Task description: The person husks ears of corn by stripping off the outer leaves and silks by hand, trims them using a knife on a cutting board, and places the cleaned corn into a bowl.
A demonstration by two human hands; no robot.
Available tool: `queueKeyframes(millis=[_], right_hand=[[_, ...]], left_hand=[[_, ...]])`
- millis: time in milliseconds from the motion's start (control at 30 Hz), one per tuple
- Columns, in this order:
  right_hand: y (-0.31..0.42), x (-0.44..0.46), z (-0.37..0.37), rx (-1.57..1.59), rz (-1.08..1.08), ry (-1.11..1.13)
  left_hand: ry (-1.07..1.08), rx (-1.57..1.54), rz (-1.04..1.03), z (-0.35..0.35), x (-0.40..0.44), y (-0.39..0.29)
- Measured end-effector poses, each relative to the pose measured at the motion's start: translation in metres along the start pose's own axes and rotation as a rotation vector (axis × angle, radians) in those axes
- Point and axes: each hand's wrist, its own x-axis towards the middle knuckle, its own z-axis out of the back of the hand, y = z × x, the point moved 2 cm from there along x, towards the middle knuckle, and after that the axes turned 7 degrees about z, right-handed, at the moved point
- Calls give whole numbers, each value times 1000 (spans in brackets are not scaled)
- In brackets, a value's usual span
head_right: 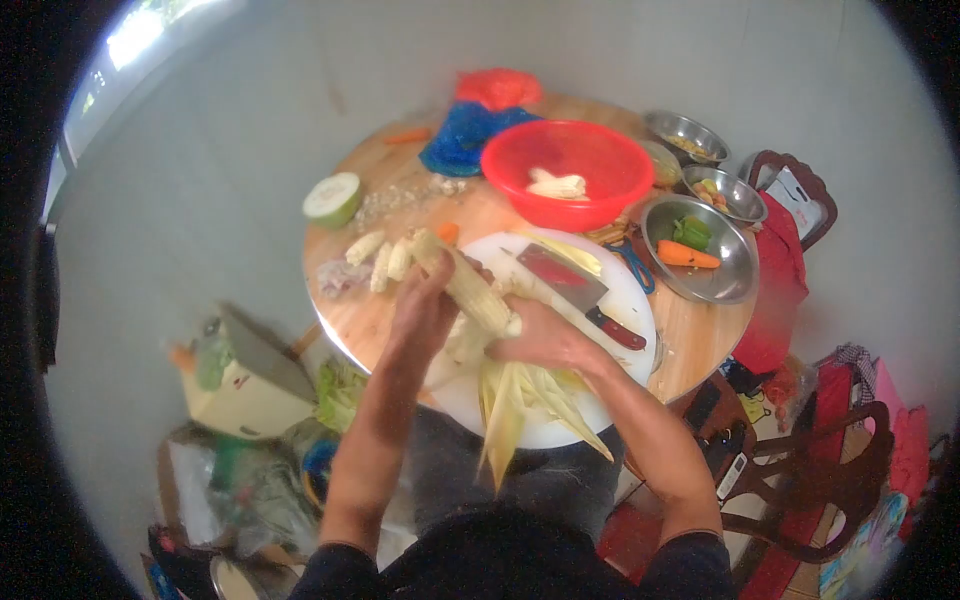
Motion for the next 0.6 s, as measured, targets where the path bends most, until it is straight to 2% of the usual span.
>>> queueKeyframes(millis=[100, 167, 200, 267, 300, 367, 467, 533, 600], right_hand=[[8, -4, -6, 47, 93, -74], [6, -6, -8, -48, -56, -79], [6, -5, -12, -47, -56, -79], [2, -6, -22, -68, -221, -229], [0, -6, -26, -68, -221, -229], [-1, -4, -32, -116, -140, -400], [1, 1, -41, -87, -135, -436], [-1, 5, -45, -92, -91, -500], [-3, 9, -45, -100, -43, -555]], left_hand=[[24, 4, -35, -1, 0, 2], [40, 17, -68, -2, -2, 0], [36, 16, -77, -2, -3, -2], [35, 15, -84, -4, -3, -5], [38, -35, -85, -5, -3, -6], [36, -80, -88, -3, -6, -6], [-35, -171, -124, -5, -10, 2], [-64, -295, 41, -2, -9, 13], [-80, -227, 15, 2, -7, 15]])
